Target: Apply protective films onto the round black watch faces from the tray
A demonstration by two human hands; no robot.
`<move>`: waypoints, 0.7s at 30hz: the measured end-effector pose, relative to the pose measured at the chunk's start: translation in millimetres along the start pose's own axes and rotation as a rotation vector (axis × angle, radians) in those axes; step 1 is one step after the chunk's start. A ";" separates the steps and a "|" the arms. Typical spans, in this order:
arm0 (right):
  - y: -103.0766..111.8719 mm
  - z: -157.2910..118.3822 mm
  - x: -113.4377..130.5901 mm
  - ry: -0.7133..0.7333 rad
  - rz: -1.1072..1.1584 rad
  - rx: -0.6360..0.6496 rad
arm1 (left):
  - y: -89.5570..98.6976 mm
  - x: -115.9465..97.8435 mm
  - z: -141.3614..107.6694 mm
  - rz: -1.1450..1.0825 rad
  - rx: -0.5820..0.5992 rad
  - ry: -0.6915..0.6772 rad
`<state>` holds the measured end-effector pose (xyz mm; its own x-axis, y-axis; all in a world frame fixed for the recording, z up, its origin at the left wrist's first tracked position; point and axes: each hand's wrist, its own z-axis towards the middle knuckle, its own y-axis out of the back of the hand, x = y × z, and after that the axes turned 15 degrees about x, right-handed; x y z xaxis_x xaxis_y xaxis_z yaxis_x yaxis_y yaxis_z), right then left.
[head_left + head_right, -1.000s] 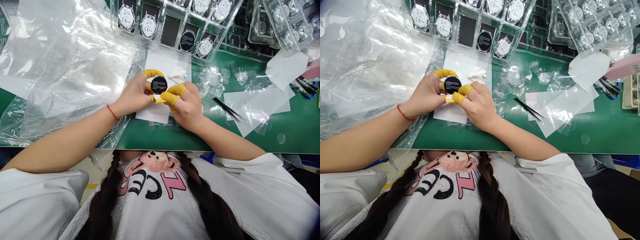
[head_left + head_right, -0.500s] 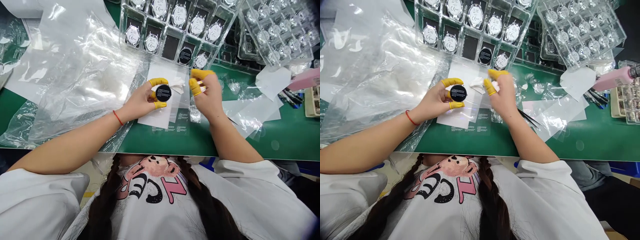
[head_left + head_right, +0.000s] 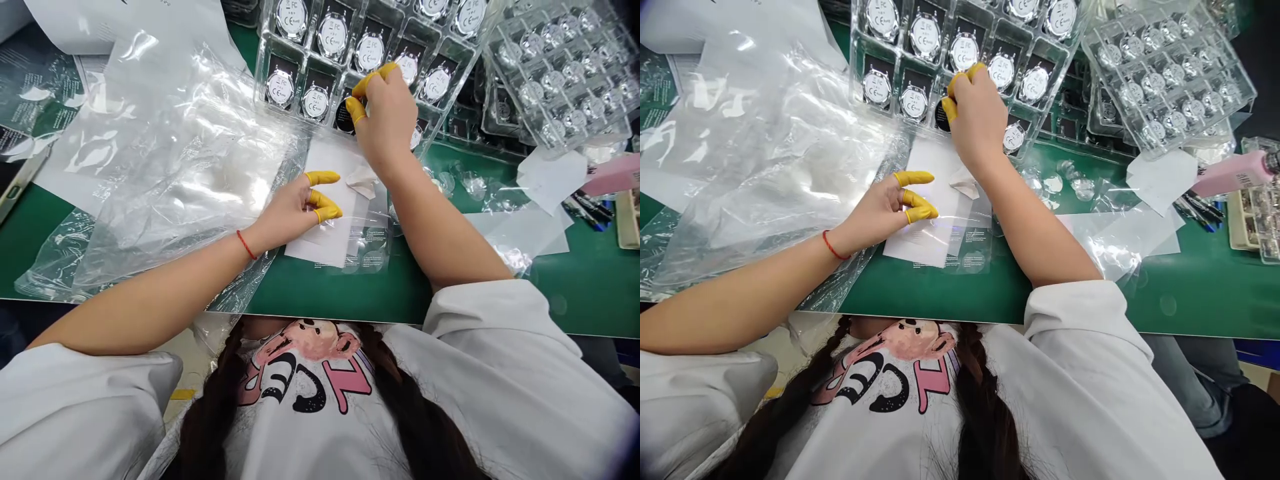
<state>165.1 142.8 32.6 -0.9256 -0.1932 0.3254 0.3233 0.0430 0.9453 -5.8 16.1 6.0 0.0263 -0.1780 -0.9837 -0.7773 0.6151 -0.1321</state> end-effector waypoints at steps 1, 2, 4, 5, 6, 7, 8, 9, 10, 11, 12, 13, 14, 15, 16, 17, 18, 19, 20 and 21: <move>0.9 0.9 6.1 -0.009 -0.062 0.013 | -0.1 -0.1 -0.3 0.006 -0.001 -0.001; 2.2 1.9 13.6 0.010 -0.106 0.028 | -0.1 -0.2 -0.5 0.010 0.000 -0.001; 5.2 6.8 29.6 0.126 -0.193 0.115 | 0.0 -0.1 -0.7 0.015 0.000 -0.002; 6.3 11.0 37.0 0.188 -0.256 0.175 | 0.2 -0.1 -0.7 0.013 -0.003 -0.001; 7.1 15.8 43.3 0.244 -0.327 0.235 | 0.4 -0.1 -0.7 0.011 -0.007 -0.001; 7.8 20.8 48.6 0.283 -0.397 0.281 | 0.6 -0.2 -0.7 0.011 -0.010 -0.001; 8.5 25.3 52.7 0.312 -0.452 0.304 | 0.8 -0.3 -0.7 0.014 -0.010 0.002; 9.6 28.6 55.7 0.330 -0.485 0.306 | 1.0 -0.4 -0.8 0.018 -0.010 0.004; 11.4 30.2 57.9 0.342 -0.491 0.298 | 1.1 -0.6 -0.8 0.020 -0.010 0.007; 14.0 29.7 59.1 0.347 -0.479 0.289 | 1.1 -0.8 -0.9 0.021 -0.010 0.005; 17.3 26.9 59.5 0.348 -0.458 0.284 | 1.0 -1.2 -0.9 0.019 -0.014 0.002; 21.3 21.6 59.0 0.337 -0.435 0.280 | 0.8 -1.7 -1.0 0.010 -0.024 -0.004; 25.7 13.8 57.4 0.326 -0.407 0.273 | 0.5 -2.4 -1.2 -0.006 -0.040 -0.016; 30.0 3.6 54.7 0.319 -0.366 0.259 | 0.2 -3.1 -1.3 -0.026 -0.062 -0.032; 33.8 -8.8 50.8 0.328 -0.309 0.233 | -0.1 -3.9 -1.4 -0.047 -0.088 -0.050; 36.9 -22.9 45.7 0.353 -0.236 0.203 | -0.3 -4.5 -1.4 -0.068 -0.113 -0.069; 38.8 -38.2 39.6 0.391 -0.145 0.183 | -0.5 -4.8 -1.3 -0.085 -0.134 -0.085; 39.4 -53.8 32.8 0.432 -0.048 0.170 | -0.6 -4.8 -1.0 -0.094 -0.143 -0.095; 38.5 -68.8 25.5 0.465 0.040 0.183 | -0.7 -4.4 -0.6 -0.095 -0.134 -0.096; 36.4 -82.5 18.2 0.480 0.119 0.210 | -0.9 -3.4 0.0 -0.091 -0.111 -0.091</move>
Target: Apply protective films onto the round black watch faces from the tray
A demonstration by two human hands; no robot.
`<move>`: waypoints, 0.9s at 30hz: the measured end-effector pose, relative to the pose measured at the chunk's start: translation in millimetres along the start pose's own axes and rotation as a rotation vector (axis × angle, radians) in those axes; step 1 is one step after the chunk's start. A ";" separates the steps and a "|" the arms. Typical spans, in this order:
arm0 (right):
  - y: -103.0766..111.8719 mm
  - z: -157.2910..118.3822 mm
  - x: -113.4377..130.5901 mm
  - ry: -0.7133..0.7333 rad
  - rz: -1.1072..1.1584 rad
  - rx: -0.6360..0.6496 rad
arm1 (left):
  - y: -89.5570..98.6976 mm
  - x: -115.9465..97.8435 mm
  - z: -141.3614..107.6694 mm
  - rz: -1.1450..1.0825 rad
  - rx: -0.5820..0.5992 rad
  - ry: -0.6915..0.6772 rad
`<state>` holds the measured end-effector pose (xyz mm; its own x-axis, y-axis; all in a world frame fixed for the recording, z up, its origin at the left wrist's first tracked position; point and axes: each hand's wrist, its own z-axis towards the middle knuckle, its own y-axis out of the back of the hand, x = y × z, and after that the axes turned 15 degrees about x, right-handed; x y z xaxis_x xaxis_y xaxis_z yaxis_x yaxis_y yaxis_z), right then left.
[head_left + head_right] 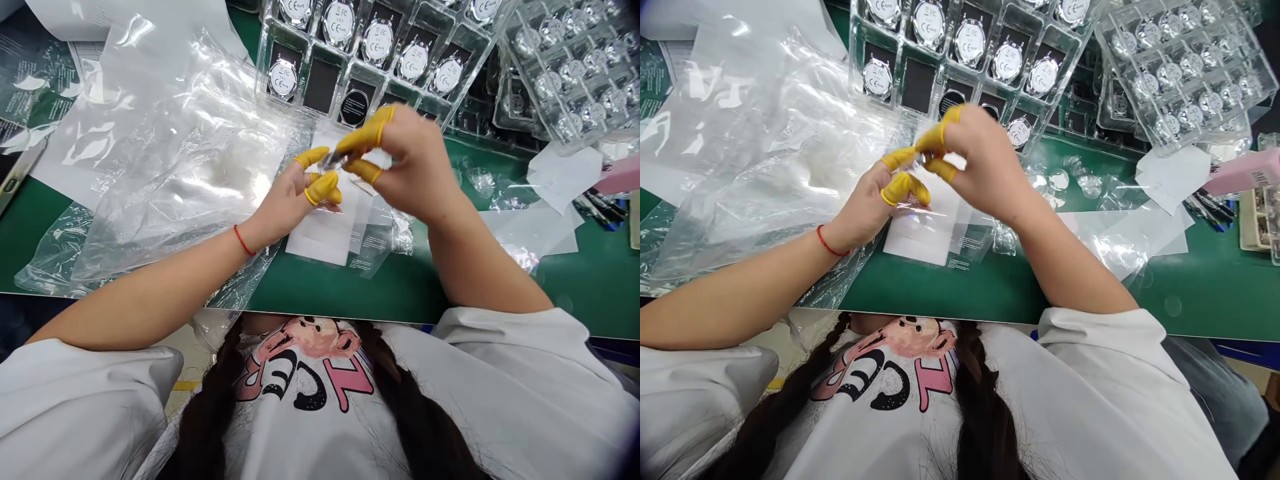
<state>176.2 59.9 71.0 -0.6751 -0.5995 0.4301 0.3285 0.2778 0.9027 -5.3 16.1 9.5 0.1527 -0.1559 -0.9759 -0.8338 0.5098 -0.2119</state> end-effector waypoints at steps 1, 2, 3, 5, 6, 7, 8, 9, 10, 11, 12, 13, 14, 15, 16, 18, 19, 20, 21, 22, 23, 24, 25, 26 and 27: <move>-5.4 -12.8 -1.6 0.014 0.077 0.012 | -0.3 1.5 0.5 0.009 0.030 0.004; -11.1 -23.1 -3.8 0.018 0.151 0.025 | -0.8 3.4 0.8 0.023 0.064 0.004; -16.7 -30.5 -6.4 0.018 0.222 0.029 | -1.4 5.5 1.1 0.041 0.093 0.000; -26.1 -37.5 -11.2 0.017 0.338 0.021 | -3.0 9.7 1.0 0.074 0.133 -0.011; -29.7 -38.1 -12.6 0.013 0.375 0.017 | -3.8 11.4 0.6 0.084 0.146 -0.011; -32.4 -37.5 -12.8 0.009 0.395 0.017 | -4.5 12.7 0.1 0.088 0.155 -0.006; -34.5 -36.3 -11.8 0.006 0.394 0.017 | -5.1 13.4 -0.6 0.087 0.161 0.001; -36.0 -35.1 -9.4 0.004 0.370 0.015 | -5.5 13.8 -1.3 0.085 0.164 0.007; -37.2 -34.4 -6.0 0.002 0.327 0.006 | -5.7 13.9 -2.0 0.086 0.164 0.009; -38.3 -34.2 -1.9 0.000 0.271 -0.010 | -5.6 14.0 -2.6 0.094 0.164 0.005; -39.4 -34.6 2.4 -0.003 0.209 -0.026 | -5.3 14.2 -3.1 0.109 0.166 -0.005; -40.4 -35.6 6.3 -0.007 0.149 -0.037 | -4.6 14.7 -3.4 0.130 0.173 -0.021; -41.4 -36.8 9.3 -0.010 0.100 -0.040 | -3.6 15.6 -3.4 0.157 0.185 -0.042; -42.3 -38.1 11.3 -0.011 0.067 -0.035 | -2.3 16.9 -3.3 0.187 0.200 -0.065; -42.8 -39.3 11.9 -0.011 0.050 -0.024 | -1.0 18.5 -2.9 0.219 0.217 -0.089; -42.5 -40.6 10.1 -0.013 0.057 -0.005 | 1.8 22.1 -2.1 0.281 0.258 -0.136; -41.8 -40.6 8.3 -0.014 0.075 0.001 | 3.0 23.6 -1.8 0.311 0.276 -0.158; -40.9 -40.4 6.4 -0.015 0.095 0.010 | 3.8 24.8 -1.6 0.339 0.288 -0.175; -39.9 -40.0 5.0 -0.014 0.114 0.018 | 4.3 25.4 -1.7 0.363 0.293 -0.182; -39.1 -39.6 4.1 -0.013 0.127 0.023 | 4.4 25.5 -1.9 0.384 0.289 -0.181; -38.5 -39.3 3.9 -0.010 0.130 0.023 | 4.1 25.0 -2.2 0.402 0.275 -0.170; -38.4 -39.2 4.5 -0.005 0.125 0.022 | 3.4 24.0 -2.6 0.420 0.257 -0.155; -38.7 -39.4 5.8 0.000 0.109 0.020 | 2.3 22.7 -2.9 0.434 0.235 -0.144; -39.6 -39.7 7.5 0.006 0.086 0.018 | 1.1 21.4 -3.2 0.447 0.214 -0.135; -41.0 -40.2 9.8 0.008 0.055 0.019 | -0.4 20.2 -3.4 0.457 0.194 -0.135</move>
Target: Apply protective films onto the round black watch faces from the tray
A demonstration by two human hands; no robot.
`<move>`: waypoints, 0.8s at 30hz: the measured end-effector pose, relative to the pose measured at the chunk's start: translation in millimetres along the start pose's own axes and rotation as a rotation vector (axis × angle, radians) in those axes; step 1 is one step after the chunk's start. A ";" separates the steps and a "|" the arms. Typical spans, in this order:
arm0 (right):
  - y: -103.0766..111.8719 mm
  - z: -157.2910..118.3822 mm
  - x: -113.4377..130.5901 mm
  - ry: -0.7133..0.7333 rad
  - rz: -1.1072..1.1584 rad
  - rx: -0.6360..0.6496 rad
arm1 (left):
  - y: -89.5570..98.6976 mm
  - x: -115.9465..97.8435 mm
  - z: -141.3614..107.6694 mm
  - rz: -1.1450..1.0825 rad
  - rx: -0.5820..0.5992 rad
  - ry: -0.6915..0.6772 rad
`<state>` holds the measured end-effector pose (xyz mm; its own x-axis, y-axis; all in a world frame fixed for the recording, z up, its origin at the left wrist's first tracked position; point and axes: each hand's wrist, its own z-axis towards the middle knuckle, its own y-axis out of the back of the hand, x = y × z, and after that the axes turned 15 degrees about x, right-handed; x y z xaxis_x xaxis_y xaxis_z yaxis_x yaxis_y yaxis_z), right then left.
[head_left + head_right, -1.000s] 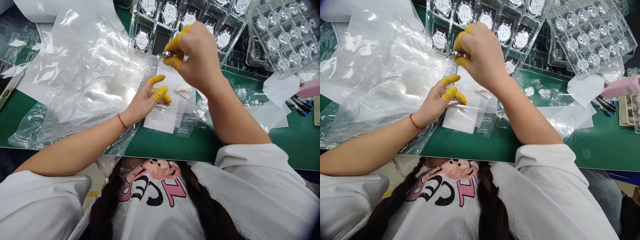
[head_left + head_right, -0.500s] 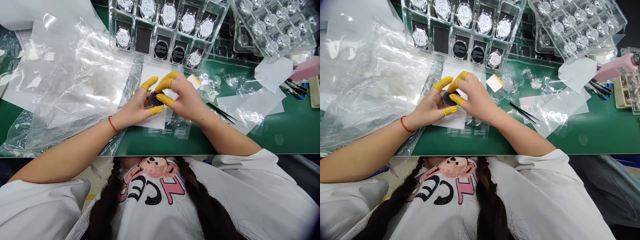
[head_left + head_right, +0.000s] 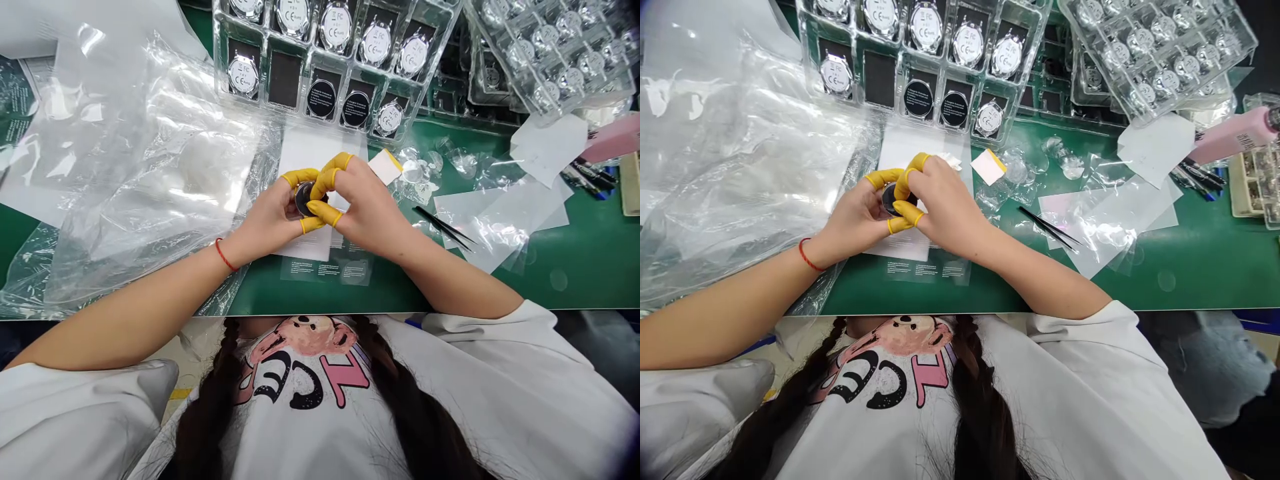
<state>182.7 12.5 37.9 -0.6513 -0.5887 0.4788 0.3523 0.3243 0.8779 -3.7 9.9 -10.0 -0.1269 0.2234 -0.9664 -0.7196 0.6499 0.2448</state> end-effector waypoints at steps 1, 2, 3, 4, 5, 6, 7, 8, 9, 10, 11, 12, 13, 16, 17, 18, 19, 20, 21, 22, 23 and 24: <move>-2.2 -0.5 2.6 -0.004 -0.038 0.002 | -1.1 -1.5 0.2 0.008 -0.019 -0.002; -5.0 -0.9 5.6 -0.017 -0.081 0.002 | -2.4 -2.7 0.3 0.016 -0.037 -0.006; -8.3 -1.1 9.0 -0.036 -0.125 -0.004 | -4.0 -3.5 0.3 0.026 -0.057 -0.009; -11.9 -1.0 12.8 -0.058 -0.168 -0.016 | -5.7 -3.9 0.1 0.039 -0.076 -0.009; -15.5 -0.6 16.8 -0.078 -0.206 -0.031 | -7.4 -3.9 -0.3 0.053 -0.094 -0.006; -18.4 0.1 20.4 -0.090 -0.237 -0.048 | -9.0 -3.5 -0.8 0.064 -0.113 -0.002; -20.0 1.0 23.0 -0.091 -0.259 -0.063 | -10.2 -2.8 -1.3 0.070 -0.128 0.003; -19.5 1.8 23.5 -0.079 -0.272 -0.074 | -10.9 -1.6 -1.9 0.070 -0.136 0.006; -16.5 2.4 21.0 -0.061 -0.279 -0.083 | -11.1 -0.3 -2.4 0.064 -0.138 0.006; -10.6 2.3 14.5 -0.050 -0.286 -0.102 | -10.5 1.2 -2.9 0.052 -0.133 0.002; -2.1 1.2 3.6 -0.061 -0.301 -0.141 | -9.2 2.4 -3.2 0.038 -0.123 -0.004; 8.5 -1.1 -11.7 -0.104 -0.324 -0.196 | -7.1 3.1 -3.6 0.024 -0.107 -0.008; 20.2 -4.7 -30.8 -0.200 -0.363 -0.281 | -4.3 2.8 -3.9 0.008 -0.090 -0.011; 49.5 -22.5 -94.9 -0.786 -0.492 -0.477 | 6.6 -5.6 -5.3 -0.055 -0.041 0.012; 54.3 -29.7 -112.2 -0.929 -0.482 -0.411 | 10.4 -10.4 -5.8 -0.091 -0.020 0.030; 56.2 -36.5 -124.8 -0.908 -0.442 -0.338 | 13.9 -15.5 -6.3 -0.133 -0.010 0.039; 55.6 -42.4 -131.7 -0.872 -0.372 -0.257 | 16.7 -20.3 -6.6 -0.174 0.012 0.039; 52.9 -46.5 -132.9 -0.812 -0.322 -0.224 | 18.9 -24.2 -6.7 -0.206 0.030 0.050; 49.0 -48.2 -129.0 -0.720 -0.286 -0.224 | 20.2 -26.8 -6.4 -0.229 0.048 0.058; 44.2 -47.0 -121.3 -0.619 -0.263 -0.242 | 20.7 -27.9 -5.8 -0.241 0.065 0.069; 38.9 -42.9 -111.5 -0.508 -0.255 -0.262 | 20.5 -27.4 -5.0 -0.240 0.078 0.084; 33.1 -36.1 -101.3 -0.375 -0.251 -0.258 | 19.8 -25.6 -4.1 -0.230 0.085 0.098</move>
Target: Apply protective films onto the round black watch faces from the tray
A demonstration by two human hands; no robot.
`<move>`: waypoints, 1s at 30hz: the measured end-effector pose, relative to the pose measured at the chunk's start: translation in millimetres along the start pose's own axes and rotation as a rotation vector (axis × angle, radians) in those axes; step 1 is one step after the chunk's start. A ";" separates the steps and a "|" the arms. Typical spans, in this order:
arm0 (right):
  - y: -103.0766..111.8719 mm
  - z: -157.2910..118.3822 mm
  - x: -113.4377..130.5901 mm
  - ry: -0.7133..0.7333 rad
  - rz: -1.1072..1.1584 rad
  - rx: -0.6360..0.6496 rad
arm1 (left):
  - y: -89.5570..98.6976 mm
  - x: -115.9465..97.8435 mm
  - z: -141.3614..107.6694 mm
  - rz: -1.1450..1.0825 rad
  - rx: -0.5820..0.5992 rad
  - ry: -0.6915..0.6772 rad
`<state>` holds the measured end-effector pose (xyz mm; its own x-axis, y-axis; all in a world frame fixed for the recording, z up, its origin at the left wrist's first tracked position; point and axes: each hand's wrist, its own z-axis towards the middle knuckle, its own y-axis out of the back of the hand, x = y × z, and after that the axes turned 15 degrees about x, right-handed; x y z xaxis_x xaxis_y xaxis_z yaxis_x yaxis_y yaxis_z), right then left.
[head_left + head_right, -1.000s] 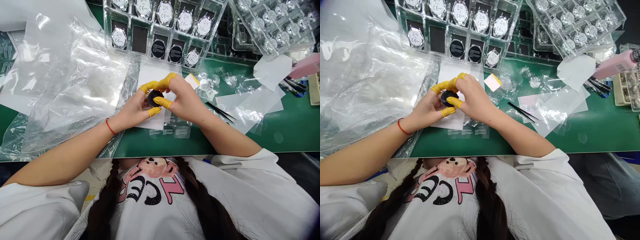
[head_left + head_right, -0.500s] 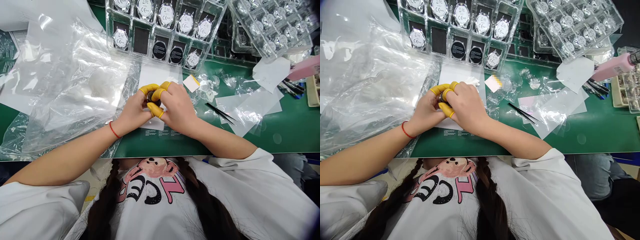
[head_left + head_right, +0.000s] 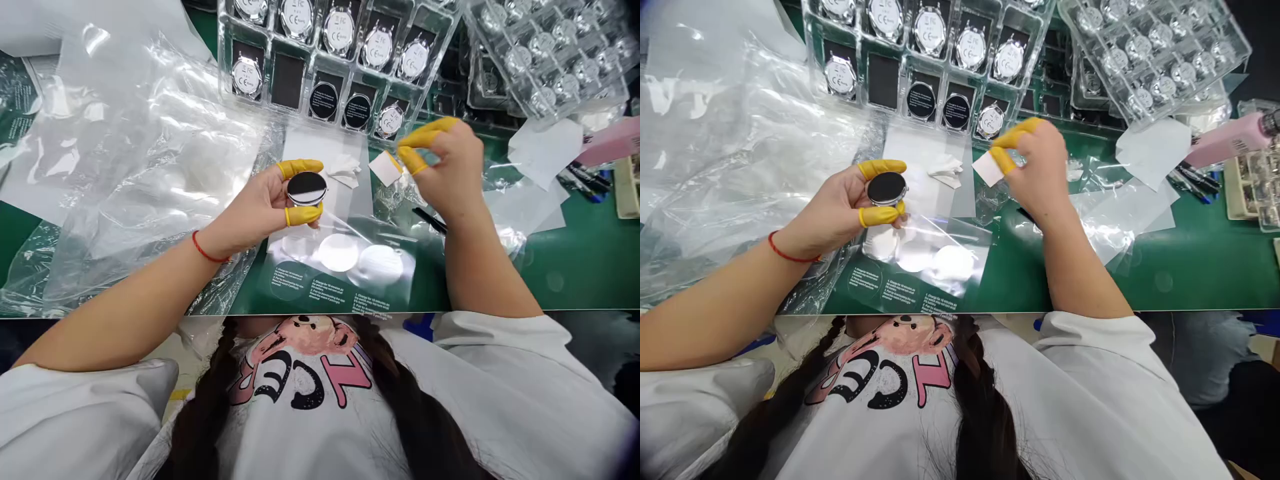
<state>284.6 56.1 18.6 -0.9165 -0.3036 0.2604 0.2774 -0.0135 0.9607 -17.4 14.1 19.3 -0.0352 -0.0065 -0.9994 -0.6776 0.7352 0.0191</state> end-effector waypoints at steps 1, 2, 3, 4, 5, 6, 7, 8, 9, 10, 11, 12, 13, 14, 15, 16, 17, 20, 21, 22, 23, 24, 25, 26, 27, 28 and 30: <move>-4.8 3.0 12.9 0.126 0.028 0.040 | -0.3 2.8 1.3 0.017 0.000 0.017; -10.6 7.4 24.4 0.225 0.046 0.104 | -0.8 6.2 2.7 0.038 -0.004 0.036; -16.9 12.4 33.8 0.290 0.055 0.175 | -1.3 9.6 3.9 0.058 -0.012 0.050; -23.0 16.9 40.9 0.306 0.064 0.225 | -1.9 12.7 4.8 0.073 -0.023 0.059; -28.1 20.4 46.2 0.306 0.076 0.257 | -2.7 15.2 5.5 0.079 -0.034 0.060; -31.5 22.2 50.4 0.295 0.096 0.269 | -3.7 17.0 6.0 0.074 -0.041 0.056; -32.8 22.2 54.3 0.282 0.124 0.261 | -5.0 18.0 6.2 0.059 -0.045 0.048; -32.1 20.6 58.8 0.281 0.155 0.240 | -6.4 18.5 6.3 0.033 -0.045 0.039; -29.8 18.0 64.4 0.295 0.182 0.217 | -8.0 18.5 6.3 0.004 -0.041 0.035; -26.7 14.8 71.2 0.316 0.201 0.195 | -9.6 18.3 6.3 -0.023 -0.033 0.040; -23.6 11.7 78.9 0.338 0.207 0.174 | -11.1 18.2 6.3 -0.045 -0.029 0.047; -21.3 9.0 86.9 0.359 0.199 0.157 | -12.3 18.3 6.3 -0.065 -0.032 0.053; -20.1 7.0 94.5 0.374 0.179 0.147 | -13.4 18.8 6.3 -0.081 -0.039 0.057; -20.2 5.4 101.0 0.383 0.153 0.142 | -14.1 19.5 6.3 -0.093 -0.048 0.055; -21.2 4.2 106.1 0.383 0.125 0.142 | -14.7 20.4 6.3 -0.101 -0.057 0.049; -23.0 3.0 109.5 0.378 0.100 0.145 | -15.1 21.5 6.1 -0.107 -0.063 0.044; -25.0 1.4 111.4 0.375 0.081 0.153 | -15.3 22.5 5.8 -0.106 -0.063 0.042; -29.6 -7.2 111.9 0.390 0.052 0.179 | -15.2 24.7 4.5 -0.068 -0.045 0.051; -30.3 -11.2 111.6 0.406 0.051 0.179 | -14.8 25.1 4.0 -0.049 -0.046 0.047; -30.6 -15.2 111.5 0.428 0.050 0.178 | -14.1 25.3 3.5 -0.028 -0.053 0.037; -30.5 -18.7 111.5 0.452 0.050 0.178 | -13.4 25.3 3.0 -0.007 -0.058 0.027; -30.1 -21.3 111.4 0.475 0.050 0.179 | -12.6 25.0 2.6 0.011 -0.064 0.018; -29.3 -22.6 111.0 0.491 0.051 0.180 | -11.9 24.6 2.3 0.025 -0.065 0.012; -28.4 -22.3 110.1 0.493 0.052 0.180 | -11.6 24.0 2.1 0.032 -0.064 0.009; -27.3 -20.5 108.7 0.477 0.056 0.174 | -11.7 23.3 2.0 0.033 -0.063 0.009; -26.4 -17.5 106.8 0.446 0.060 0.162 | -12.1 22.6 1.9 0.025 -0.060 0.014; -25.3 -10.1 102.6 0.378 0.070 0.127 | -14.0 21.9 1.7 -0.002 -0.064 0.029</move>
<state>186.5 15.7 20.0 -0.7196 -0.6291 0.2941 0.2758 0.1298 0.9524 -7.5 4.9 -2.9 -0.0547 -0.0282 -0.9981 -0.7232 0.6904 0.0201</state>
